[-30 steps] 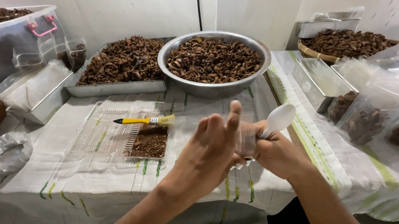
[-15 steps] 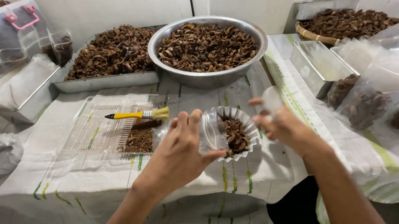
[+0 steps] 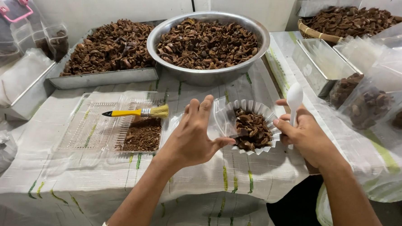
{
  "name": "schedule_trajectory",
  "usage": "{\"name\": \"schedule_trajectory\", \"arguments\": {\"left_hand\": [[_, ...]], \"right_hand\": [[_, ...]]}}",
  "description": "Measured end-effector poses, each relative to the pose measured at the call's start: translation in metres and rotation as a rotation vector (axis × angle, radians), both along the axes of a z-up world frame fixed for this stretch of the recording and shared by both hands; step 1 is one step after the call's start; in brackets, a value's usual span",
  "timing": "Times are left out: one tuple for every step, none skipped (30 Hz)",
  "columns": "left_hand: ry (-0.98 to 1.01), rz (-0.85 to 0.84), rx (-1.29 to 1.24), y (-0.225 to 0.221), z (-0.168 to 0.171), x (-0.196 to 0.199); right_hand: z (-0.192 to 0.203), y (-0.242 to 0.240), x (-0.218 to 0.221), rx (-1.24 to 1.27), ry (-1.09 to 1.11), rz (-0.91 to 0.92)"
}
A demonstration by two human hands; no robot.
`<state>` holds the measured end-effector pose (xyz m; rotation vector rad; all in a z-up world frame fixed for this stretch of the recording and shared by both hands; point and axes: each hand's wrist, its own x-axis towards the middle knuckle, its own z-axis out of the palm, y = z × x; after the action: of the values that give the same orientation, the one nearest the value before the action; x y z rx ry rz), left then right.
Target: The person is manually bagging dried star anise by scooping them into a paper liner and then into small plastic bags.
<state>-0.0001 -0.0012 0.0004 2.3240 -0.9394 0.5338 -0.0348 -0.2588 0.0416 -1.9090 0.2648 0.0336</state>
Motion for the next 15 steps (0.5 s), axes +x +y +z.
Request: {"name": "schedule_trajectory", "arguments": {"left_hand": [[0.020,-0.007,0.025,-0.001,0.000,0.000],[0.034,-0.012,0.051,-0.002,0.002,0.001],[0.030,-0.010,0.049,-0.002,0.001,0.001],[0.020,-0.017,0.046,-0.002,0.000,0.001],[0.010,-0.024,0.042,-0.001,-0.001,0.001],[0.015,-0.023,0.045,-0.001,-0.003,0.001],[0.010,-0.020,0.046,0.000,-0.004,0.002],[0.004,-0.019,0.046,0.000,-0.005,0.003],[0.009,-0.019,0.048,0.001,-0.002,-0.001],[0.019,-0.016,0.083,0.001,0.002,-0.002],[0.029,-0.013,0.117,0.001,0.007,-0.003],[0.026,-0.015,0.117,0.001,0.015,-0.004],[0.072,0.000,0.110,0.001,0.023,-0.004],[0.118,0.016,0.102,0.001,0.030,-0.005],[0.116,0.013,0.101,0.000,0.035,-0.002]], "right_hand": [[0.005,-0.001,-0.005,0.005,0.042,0.000],[0.011,-0.002,-0.009,0.011,0.079,0.003],[-0.002,-0.012,-0.007,0.009,0.076,0.004],[-0.016,-0.022,-0.005,0.174,-0.027,0.002],[-0.030,-0.032,-0.004,0.339,-0.129,0.001],[-0.038,-0.035,-0.004,0.341,-0.123,0.001],[-0.045,-0.037,-0.005,0.398,-0.168,-0.005],[-0.052,-0.041,-0.006,0.454,-0.214,-0.014],[-0.062,-0.045,-0.005,0.456,-0.209,-0.016],[-0.070,-0.050,-0.001,0.513,-0.306,0.014],[-0.078,-0.055,0.002,0.570,-0.403,0.046],[-0.080,-0.057,0.002,0.569,-0.406,0.044],[-0.081,-0.059,0.002,0.608,-0.428,0.086],[-0.083,-0.060,0.002,0.644,-0.449,0.128],[-0.080,-0.059,0.000,0.643,-0.452,0.126]]}}
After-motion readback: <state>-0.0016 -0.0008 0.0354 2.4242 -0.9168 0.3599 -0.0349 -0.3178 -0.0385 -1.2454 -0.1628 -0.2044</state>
